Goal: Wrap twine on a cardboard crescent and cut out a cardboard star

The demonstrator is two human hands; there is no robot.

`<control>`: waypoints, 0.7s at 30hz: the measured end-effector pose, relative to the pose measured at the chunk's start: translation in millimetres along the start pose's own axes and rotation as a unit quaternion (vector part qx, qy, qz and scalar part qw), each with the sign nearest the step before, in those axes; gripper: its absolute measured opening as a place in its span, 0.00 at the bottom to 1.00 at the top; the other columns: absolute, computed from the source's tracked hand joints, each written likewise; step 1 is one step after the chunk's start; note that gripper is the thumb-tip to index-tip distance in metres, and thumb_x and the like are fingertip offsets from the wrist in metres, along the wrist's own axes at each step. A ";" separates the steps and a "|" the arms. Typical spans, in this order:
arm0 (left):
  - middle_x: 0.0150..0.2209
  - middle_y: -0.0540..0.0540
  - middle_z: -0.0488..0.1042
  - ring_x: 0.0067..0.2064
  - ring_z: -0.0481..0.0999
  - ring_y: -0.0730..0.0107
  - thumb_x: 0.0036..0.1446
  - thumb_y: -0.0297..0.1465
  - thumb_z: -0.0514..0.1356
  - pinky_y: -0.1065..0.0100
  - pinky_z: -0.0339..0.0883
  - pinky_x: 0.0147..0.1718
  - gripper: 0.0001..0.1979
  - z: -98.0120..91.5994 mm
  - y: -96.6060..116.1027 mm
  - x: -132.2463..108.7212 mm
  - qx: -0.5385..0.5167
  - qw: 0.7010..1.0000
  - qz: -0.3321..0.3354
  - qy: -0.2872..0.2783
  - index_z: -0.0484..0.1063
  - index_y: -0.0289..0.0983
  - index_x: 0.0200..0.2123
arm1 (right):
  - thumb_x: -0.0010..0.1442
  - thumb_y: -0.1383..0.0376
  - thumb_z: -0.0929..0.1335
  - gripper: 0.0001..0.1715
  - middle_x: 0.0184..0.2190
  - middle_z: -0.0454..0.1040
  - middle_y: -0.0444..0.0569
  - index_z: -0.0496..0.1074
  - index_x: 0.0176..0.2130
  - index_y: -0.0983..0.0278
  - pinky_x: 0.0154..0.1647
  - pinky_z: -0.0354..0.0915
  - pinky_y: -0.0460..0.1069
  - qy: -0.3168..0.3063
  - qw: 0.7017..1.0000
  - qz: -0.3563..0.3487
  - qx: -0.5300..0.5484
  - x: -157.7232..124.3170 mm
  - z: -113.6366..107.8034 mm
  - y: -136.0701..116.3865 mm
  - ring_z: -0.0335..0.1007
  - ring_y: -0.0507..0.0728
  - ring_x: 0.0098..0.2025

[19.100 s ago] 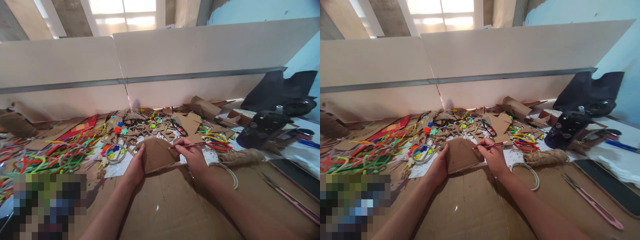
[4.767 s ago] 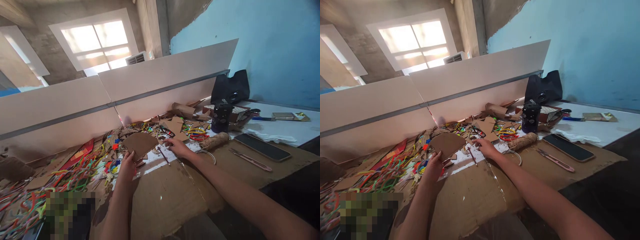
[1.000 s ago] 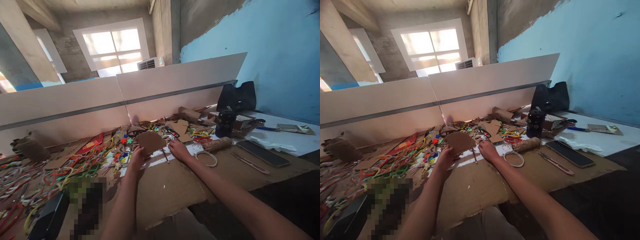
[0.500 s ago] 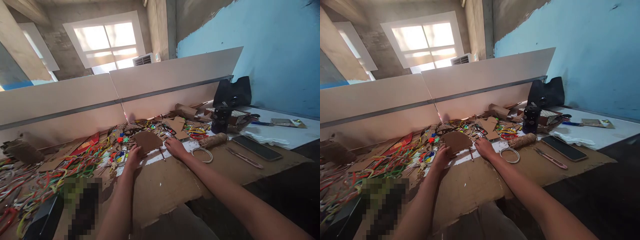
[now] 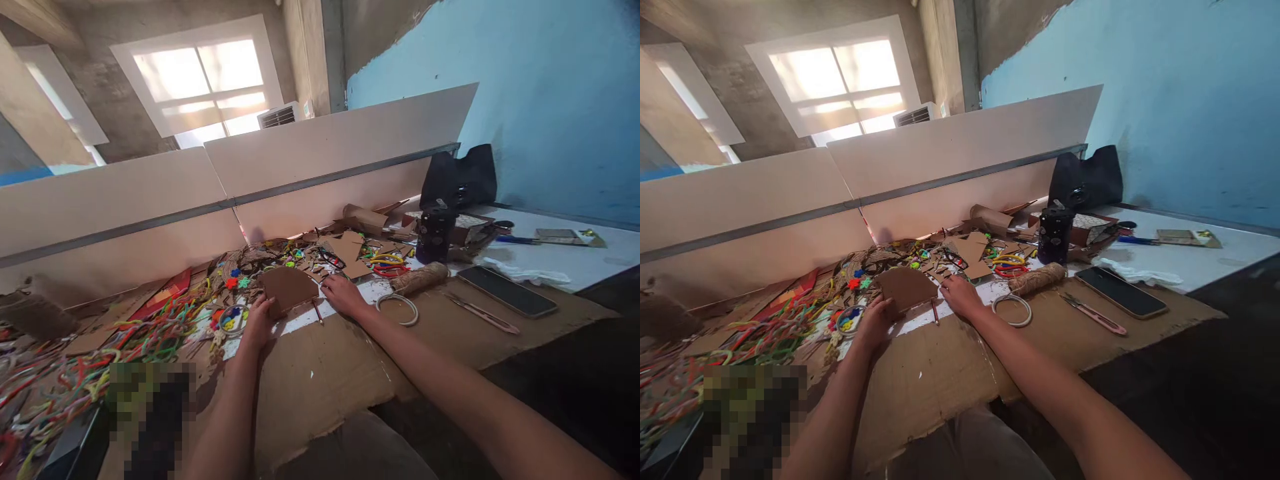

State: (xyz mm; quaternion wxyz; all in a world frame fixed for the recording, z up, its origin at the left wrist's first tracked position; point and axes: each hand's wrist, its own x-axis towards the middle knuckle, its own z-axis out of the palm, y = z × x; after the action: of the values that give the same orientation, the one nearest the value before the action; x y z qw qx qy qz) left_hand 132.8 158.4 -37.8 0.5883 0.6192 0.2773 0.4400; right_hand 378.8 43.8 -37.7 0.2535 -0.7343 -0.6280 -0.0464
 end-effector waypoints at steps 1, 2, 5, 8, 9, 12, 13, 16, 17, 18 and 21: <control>0.48 0.40 0.80 0.48 0.81 0.50 0.55 0.39 0.69 0.55 0.78 0.42 0.17 0.7 0.4 0.6 -0.005 1.000 -0.009 -0.004 0.77 0.40 0.47 | 0.74 0.62 0.61 0.18 0.46 0.79 0.54 0.79 0.46 0.63 0.50 0.62 0.48 0.001 1.000 0.001 0.002 0.0 -0.3 -0.1 0.73 0.58 0.49; 0.47 0.40 0.80 0.48 0.81 0.48 0.51 0.38 0.71 0.56 0.78 0.41 0.17 1.9 1.1 1.0 -0.027 0.999 -0.032 -0.003 0.78 0.41 0.45 | 0.74 0.63 0.61 0.18 0.46 0.79 0.54 0.79 0.45 0.63 0.49 0.62 0.48 0.001 1.000 0.001 0.003 0.1 -0.6 -0.2 0.73 0.58 0.49; 0.48 0.39 0.81 0.48 0.82 0.48 0.46 0.36 0.71 0.58 0.78 0.40 0.19 6.7 3.5 1.5 -0.067 0.996 -0.066 -0.003 0.77 0.42 0.43 | 0.74 0.63 0.62 0.17 0.45 0.79 0.54 0.79 0.44 0.63 0.50 0.61 0.48 0.000 1.000 -0.001 0.004 1.1 -0.6 0.0 0.73 0.57 0.49; 0.48 0.39 0.82 0.46 0.83 0.50 0.45 0.35 0.71 0.58 0.78 0.38 0.22 9.7 3.9 1.0 -0.094 0.992 -0.086 0.003 0.76 0.41 0.45 | 0.75 0.63 0.62 0.17 0.45 0.79 0.53 0.79 0.43 0.63 0.49 0.61 0.48 0.000 1.000 -0.006 0.005 2.0 0.2 0.9 0.73 0.57 0.49; 0.48 0.39 0.82 0.45 0.83 0.51 0.44 0.35 0.71 0.59 0.78 0.37 0.23 10.0 3.6 0.9 -0.101 0.991 -0.091 0.006 0.75 0.41 0.46 | 0.75 0.63 0.61 0.17 0.45 0.79 0.53 0.79 0.43 0.63 0.49 0.61 0.48 -0.001 1.000 -0.008 0.006 2.2 0.4 1.2 0.73 0.57 0.48; 0.46 0.40 0.83 0.43 0.83 0.52 0.43 0.35 0.71 0.60 0.77 0.36 0.24 10.2 2.5 0.8 -0.114 0.988 -0.100 0.013 0.75 0.40 0.46 | 0.75 0.63 0.61 0.17 0.44 0.79 0.53 0.79 0.43 0.63 0.47 0.61 0.48 -0.003 1.000 -0.011 0.009 2.2 1.1 2.3 0.73 0.57 0.47; 0.46 0.40 0.83 0.43 0.83 0.53 0.43 0.35 0.71 0.61 0.77 0.36 0.23 10.3 2.4 0.9 -0.117 0.988 -0.102 0.014 0.75 0.40 0.45 | 0.75 0.63 0.62 0.17 0.43 0.79 0.53 0.79 0.43 0.63 0.47 0.61 0.48 -0.003 1.000 -0.012 0.010 2.2 1.4 2.6 0.73 0.57 0.47; 0.44 0.42 0.83 0.45 0.83 0.53 0.43 0.33 0.71 0.63 0.76 0.38 0.21 11.3 3.3 1.5 -0.119 0.987 -0.103 0.016 0.76 0.40 0.43 | 0.74 0.63 0.62 0.16 0.43 0.79 0.52 0.79 0.43 0.62 0.47 0.61 0.48 -0.004 1.000 -0.012 0.014 2.3 2.0 3.5 0.73 0.57 0.48; 0.44 0.42 0.83 0.46 0.83 0.53 0.42 0.33 0.71 0.63 0.76 0.38 0.20 11.7 3.9 1.6 -0.119 0.987 -0.103 0.016 0.76 0.40 0.43 | 0.74 0.63 0.62 0.16 0.44 0.79 0.52 0.79 0.43 0.62 0.47 0.61 0.48 -0.004 1.000 -0.011 0.015 2.4 2.1 3.7 0.73 0.57 0.48; 0.43 0.43 0.84 0.46 0.83 0.53 0.42 0.33 0.71 0.63 0.76 0.39 0.20 12.1 4.3 1.7 -0.118 0.988 -0.103 0.016 0.77 0.40 0.42 | 0.74 0.63 0.62 0.16 0.44 0.79 0.52 0.79 0.43 0.62 0.48 0.61 0.47 -0.004 1.000 -0.011 0.016 2.5 2.2 3.8 0.73 0.57 0.48; 0.43 0.43 0.83 0.45 0.83 0.53 0.42 0.33 0.70 0.63 0.76 0.38 0.19 12.6 4.9 1.2 -0.114 0.988 -0.104 0.016 0.76 0.41 0.41 | 0.74 0.64 0.63 0.16 0.44 0.79 0.52 0.79 0.43 0.63 0.47 0.61 0.47 -0.004 1.000 -0.008 0.018 2.8 2.0 3.5 0.73 0.57 0.47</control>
State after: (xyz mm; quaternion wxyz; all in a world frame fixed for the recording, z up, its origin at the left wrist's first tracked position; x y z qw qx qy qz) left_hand 143.5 152.6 -31.8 0.6929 0.5086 0.2977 0.4154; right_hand 382.2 46.8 -39.5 0.2640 -0.7247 -0.6356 -0.0337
